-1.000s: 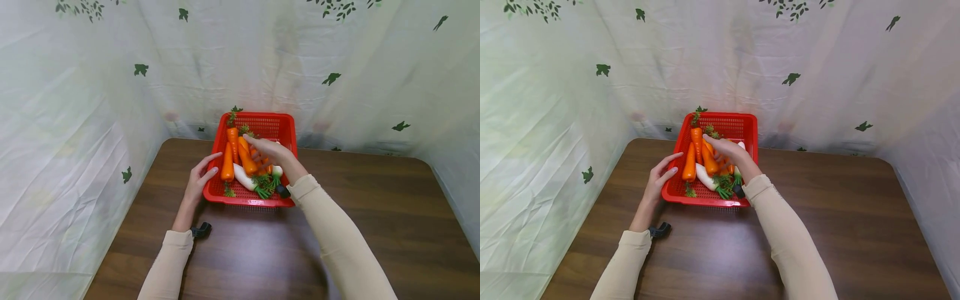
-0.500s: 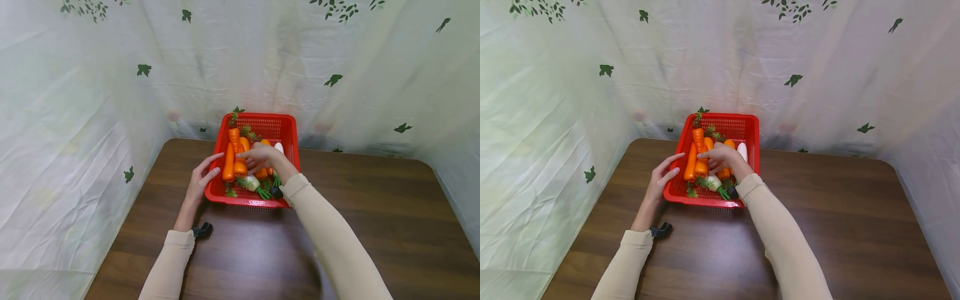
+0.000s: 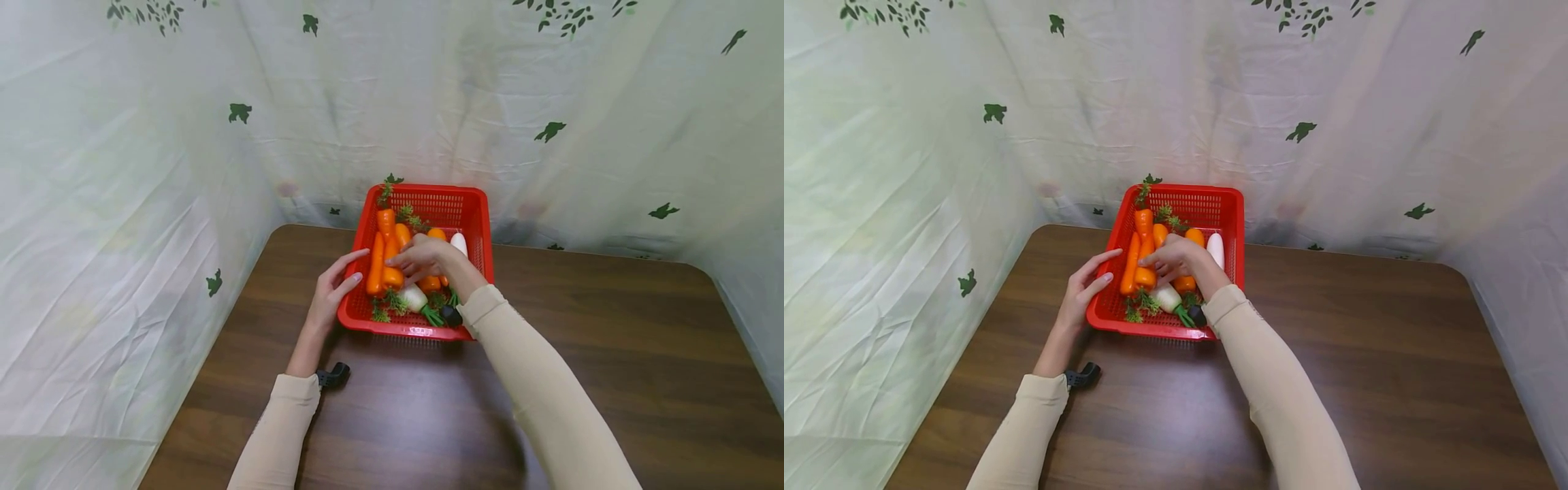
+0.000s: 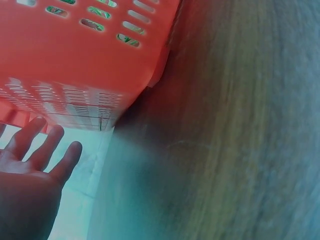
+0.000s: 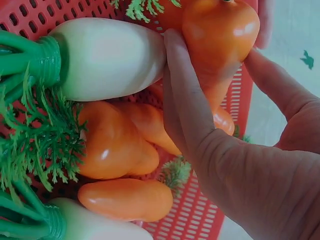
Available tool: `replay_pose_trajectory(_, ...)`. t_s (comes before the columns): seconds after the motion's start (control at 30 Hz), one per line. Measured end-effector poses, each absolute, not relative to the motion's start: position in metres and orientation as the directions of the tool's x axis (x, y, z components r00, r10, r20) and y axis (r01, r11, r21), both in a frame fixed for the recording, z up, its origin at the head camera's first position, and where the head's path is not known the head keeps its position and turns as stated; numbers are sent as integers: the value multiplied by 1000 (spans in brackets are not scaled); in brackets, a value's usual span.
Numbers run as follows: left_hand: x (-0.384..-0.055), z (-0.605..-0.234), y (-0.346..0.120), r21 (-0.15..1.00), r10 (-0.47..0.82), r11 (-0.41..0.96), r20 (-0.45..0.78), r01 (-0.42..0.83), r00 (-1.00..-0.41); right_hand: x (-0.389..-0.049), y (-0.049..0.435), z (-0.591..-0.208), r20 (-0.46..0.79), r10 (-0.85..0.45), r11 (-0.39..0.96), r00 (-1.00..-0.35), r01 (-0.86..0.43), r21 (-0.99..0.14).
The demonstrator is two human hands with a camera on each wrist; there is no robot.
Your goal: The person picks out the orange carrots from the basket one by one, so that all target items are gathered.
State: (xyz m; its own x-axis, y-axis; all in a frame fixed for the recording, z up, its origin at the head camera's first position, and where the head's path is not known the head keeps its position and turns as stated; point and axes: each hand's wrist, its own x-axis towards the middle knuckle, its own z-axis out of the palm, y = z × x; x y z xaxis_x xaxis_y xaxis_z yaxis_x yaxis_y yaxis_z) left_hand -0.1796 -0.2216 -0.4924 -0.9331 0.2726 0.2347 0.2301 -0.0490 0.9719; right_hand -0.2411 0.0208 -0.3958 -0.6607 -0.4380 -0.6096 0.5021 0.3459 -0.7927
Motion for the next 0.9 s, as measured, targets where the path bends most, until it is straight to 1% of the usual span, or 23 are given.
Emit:
replay_pose_trajectory(0.17,-180,-492,-220,973,266,-51,233,227,-936,-243,28,-393,-605,-425,319,-673,514,-796)
replay_pose_trajectory(0.4,-179,-490,-220,973,261,-28,229,230,-938,-239,43,-373,-532,-434,307,-727,436,-846)
replay_pose_trajectory(0.57,-178,-490,-225,972,254,-42,235,232,-938,-234,50,-359,-474,-438,287,-764,381,-879)
replay_pose_trajectory(0.73,-179,-491,-224,971,267,-43,237,234,-934,-224,66,-354,-416,-437,260,-798,330,-907)
replay_pose_trajectory(0.9,-178,-492,-220,974,269,-37,225,223,-937,-206,95,-352,-340,-428,175,-837,292,-940)
